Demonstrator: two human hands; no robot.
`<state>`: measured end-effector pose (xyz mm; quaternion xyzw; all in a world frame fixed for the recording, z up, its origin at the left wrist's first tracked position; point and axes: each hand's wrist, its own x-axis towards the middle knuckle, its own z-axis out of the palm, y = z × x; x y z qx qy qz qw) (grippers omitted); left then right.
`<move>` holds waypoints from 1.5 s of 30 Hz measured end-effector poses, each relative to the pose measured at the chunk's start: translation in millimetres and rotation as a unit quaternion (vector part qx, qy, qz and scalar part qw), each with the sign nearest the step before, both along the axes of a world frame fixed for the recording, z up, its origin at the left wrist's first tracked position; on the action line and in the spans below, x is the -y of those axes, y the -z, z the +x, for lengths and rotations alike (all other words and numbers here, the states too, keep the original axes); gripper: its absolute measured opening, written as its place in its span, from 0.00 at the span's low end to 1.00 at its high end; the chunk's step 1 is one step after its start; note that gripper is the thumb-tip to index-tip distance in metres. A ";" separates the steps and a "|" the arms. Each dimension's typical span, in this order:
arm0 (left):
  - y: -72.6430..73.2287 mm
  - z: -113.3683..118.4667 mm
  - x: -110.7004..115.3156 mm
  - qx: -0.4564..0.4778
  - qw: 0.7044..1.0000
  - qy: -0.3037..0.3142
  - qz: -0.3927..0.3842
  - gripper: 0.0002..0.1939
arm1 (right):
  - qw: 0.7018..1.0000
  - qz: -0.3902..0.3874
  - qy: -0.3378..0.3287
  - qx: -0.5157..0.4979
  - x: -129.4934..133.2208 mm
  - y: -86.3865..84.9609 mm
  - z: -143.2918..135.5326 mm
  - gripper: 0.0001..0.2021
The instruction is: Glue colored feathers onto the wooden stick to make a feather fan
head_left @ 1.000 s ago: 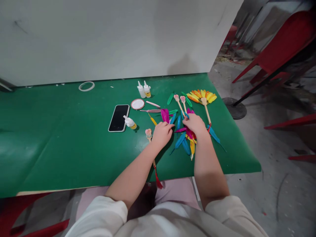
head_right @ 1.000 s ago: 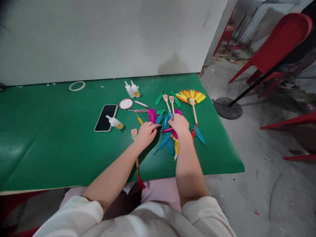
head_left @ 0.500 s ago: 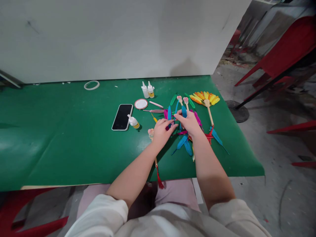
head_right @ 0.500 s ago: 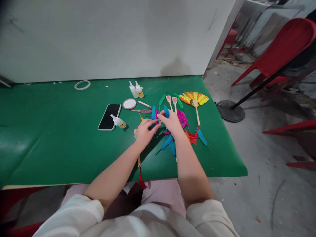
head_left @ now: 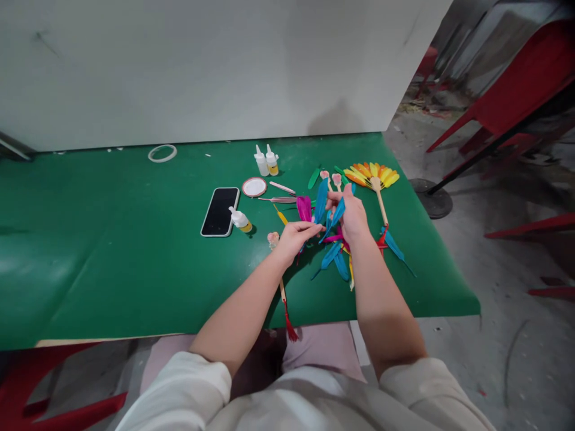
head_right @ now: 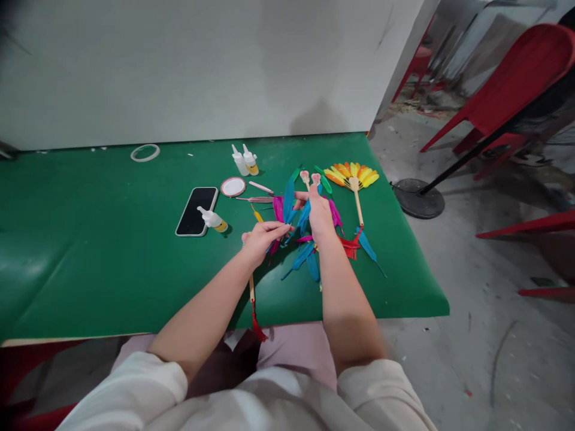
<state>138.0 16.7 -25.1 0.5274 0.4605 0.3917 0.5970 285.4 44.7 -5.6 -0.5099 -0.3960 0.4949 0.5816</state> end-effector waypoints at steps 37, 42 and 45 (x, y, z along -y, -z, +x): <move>-10.3 -0.8 3.6 -0.028 0.999 0.033 -0.012 0.16 | 0.988 0.008 -0.079 0.135 11.4 -7.2 6.3 0.23; -4.0 -0.6 -0.2 -0.043 0.999 -0.013 0.020 0.12 | 0.995 0.000 -0.014 0.102 10.0 -7.8 11.3 0.17; 0.3 -1.3 -3.6 -0.042 0.998 -0.024 0.043 0.12 | 0.995 0.003 0.086 0.057 5.1 -5.4 18.6 0.16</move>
